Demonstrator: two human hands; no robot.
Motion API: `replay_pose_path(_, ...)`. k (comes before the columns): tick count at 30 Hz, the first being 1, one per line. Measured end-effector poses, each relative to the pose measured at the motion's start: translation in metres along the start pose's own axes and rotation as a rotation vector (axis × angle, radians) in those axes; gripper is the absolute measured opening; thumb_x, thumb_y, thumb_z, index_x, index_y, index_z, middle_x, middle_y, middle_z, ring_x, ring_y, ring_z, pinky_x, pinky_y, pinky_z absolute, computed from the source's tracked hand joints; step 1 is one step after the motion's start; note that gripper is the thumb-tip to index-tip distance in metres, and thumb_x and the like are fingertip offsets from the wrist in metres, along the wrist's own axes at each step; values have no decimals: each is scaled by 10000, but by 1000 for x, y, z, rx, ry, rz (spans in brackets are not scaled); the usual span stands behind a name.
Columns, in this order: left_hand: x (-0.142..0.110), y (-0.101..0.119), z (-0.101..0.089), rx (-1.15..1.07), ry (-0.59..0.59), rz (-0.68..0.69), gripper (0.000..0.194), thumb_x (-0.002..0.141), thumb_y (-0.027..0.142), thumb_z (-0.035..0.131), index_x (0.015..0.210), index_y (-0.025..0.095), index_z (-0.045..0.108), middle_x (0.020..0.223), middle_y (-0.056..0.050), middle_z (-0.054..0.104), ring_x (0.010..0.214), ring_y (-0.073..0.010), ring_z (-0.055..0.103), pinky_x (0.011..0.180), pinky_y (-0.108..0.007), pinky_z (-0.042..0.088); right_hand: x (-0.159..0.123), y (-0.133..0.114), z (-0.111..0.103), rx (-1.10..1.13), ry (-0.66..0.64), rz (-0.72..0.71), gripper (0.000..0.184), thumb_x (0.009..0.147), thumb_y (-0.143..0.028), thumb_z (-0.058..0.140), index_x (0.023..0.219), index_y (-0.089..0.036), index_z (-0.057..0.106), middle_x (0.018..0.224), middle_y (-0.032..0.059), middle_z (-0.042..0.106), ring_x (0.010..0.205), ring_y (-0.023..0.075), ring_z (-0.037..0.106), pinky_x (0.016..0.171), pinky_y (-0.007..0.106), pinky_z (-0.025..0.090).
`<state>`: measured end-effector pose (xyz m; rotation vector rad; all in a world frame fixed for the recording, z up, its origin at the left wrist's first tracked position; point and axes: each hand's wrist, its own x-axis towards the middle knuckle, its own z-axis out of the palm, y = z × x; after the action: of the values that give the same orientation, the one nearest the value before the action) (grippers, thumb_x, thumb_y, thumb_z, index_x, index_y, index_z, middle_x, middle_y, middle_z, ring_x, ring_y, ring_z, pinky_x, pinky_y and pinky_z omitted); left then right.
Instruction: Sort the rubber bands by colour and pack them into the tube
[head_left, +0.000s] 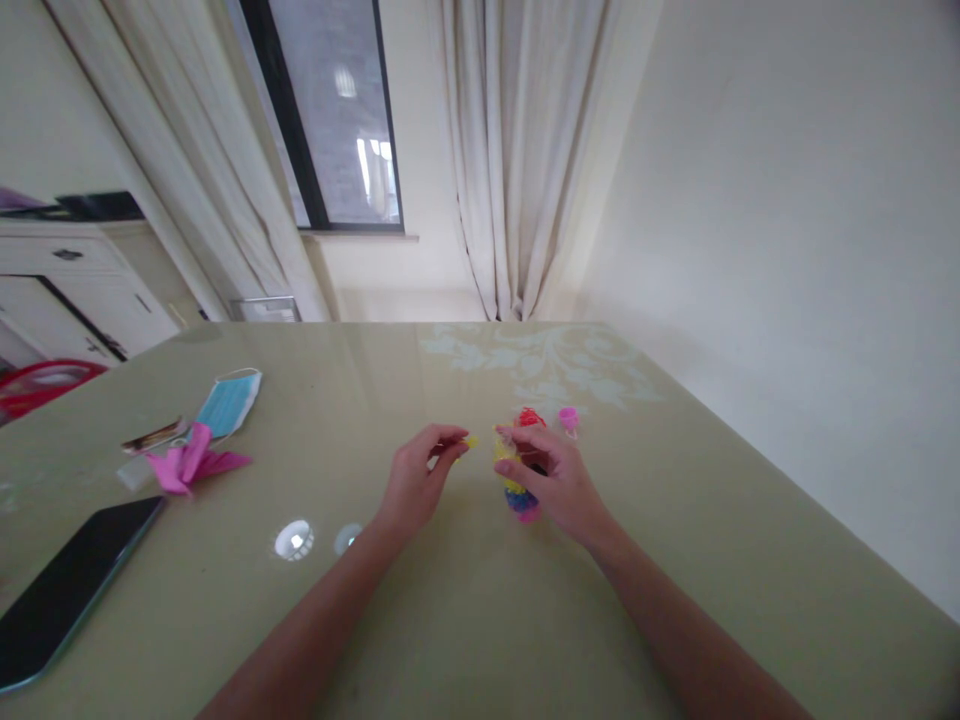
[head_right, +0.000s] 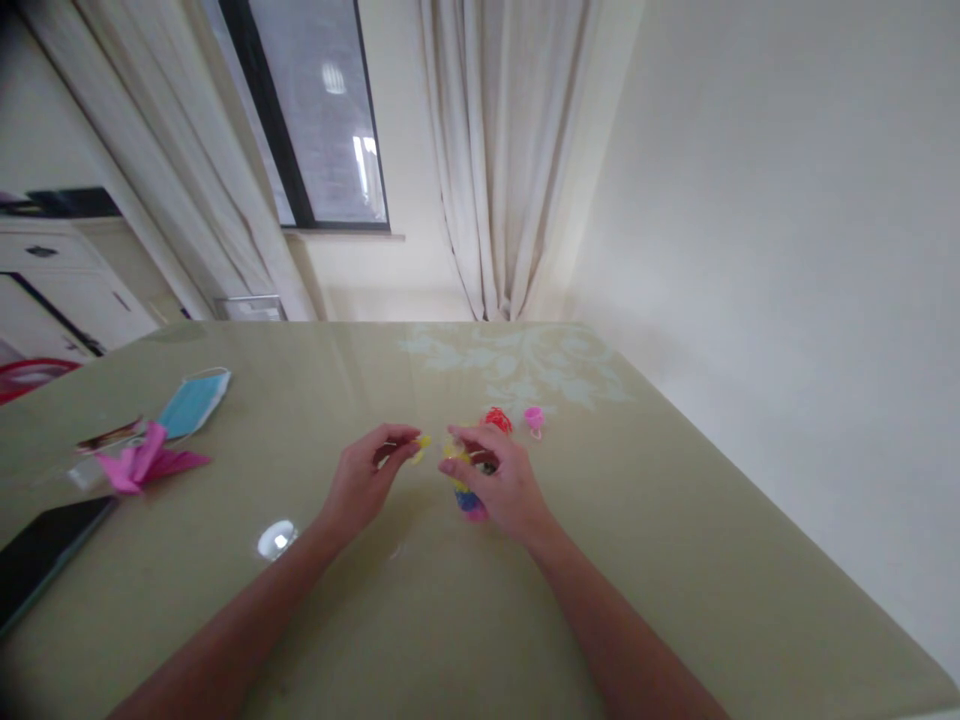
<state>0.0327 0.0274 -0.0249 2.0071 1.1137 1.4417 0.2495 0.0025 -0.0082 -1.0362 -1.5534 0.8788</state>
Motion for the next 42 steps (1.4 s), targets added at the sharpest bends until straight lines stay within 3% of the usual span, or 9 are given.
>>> replay_pose_path(6, -5, 22, -13, 81, 18, 185, 156, 999, 331, 650, 961, 200, 727, 861, -27, 763, 776, -141, 721, 736, -256, 616, -6, -4, 6, -108, -62, -86, 439, 816, -489, 851, 1190, -266, 790, 1056, 69, 746, 974, 214, 706, 848, 364, 600)
replay_pose_path(9, -4, 28, -20, 137, -66, 367, 112, 1011, 225, 622, 981, 203, 728, 886, -39, 762, 839, -149, 706, 784, -266, 592, -7, -5, 6, -133, -76, -111, 437, 816, -497, 851, 1191, -281, 789, 1073, 68, 742, 1010, 225, 692, 889, 390, 580)
replay_pose_path(12, -3, 30, -26, 129, -156, 458, 143, 1001, 140, 612, 1059, 203, 726, 946, -54, 770, 894, -154, 692, 814, -267, 579, -7, -7, 5, -149, -113, -119, 443, 818, -493, 852, 1201, -280, 785, 1069, 62, 742, 999, 221, 686, 900, 390, 559)
replay_pose_path(26, -4, 26, -23, 16, -162, 364, 224, 1003, 174, 615, 1152, 231, 772, 1088, -78, 750, 991, -153, 730, 877, -258, 611, -8, -11, 8, -157, -175, -100, 407, 820, -513, 844, 1127, -250, 802, 1019, 56, 725, 935, 205, 666, 864, 351, 511)
replay_pose_path(33, -4, 29, -16, -26, -11, 275, 12, 912, 199, 754, 919, 191, 760, 889, -34, 726, 805, -124, 709, 718, -197, 593, -9, -11, 9, -145, -166, -101, 446, 808, -508, 855, 1175, -262, 794, 1018, 53, 724, 935, 210, 665, 861, 357, 508)
replay_pose_path(38, -11, 27, -12, 20, 35, 328, 77, 914, 116, 734, 936, 189, 748, 873, -16, 759, 812, -107, 723, 774, -177, 583, -9, -9, 11, -90, -155, -90, 435, 799, -500, 863, 1162, -268, 802, 1014, 53, 727, 919, 200, 663, 837, 344, 525)
replay_pose_path(42, -20, 22, -12, 102, 5, 441, 238, 962, 59, 643, 1137, 191, 735, 1058, -53, 780, 972, -115, 742, 894, -181, 576, -9, -6, 11, -8, -129, -58, 426, 790, -485, 867, 1154, -271, 807, 1007, 54, 720, 883, 185, 665, 763, 314, 546)
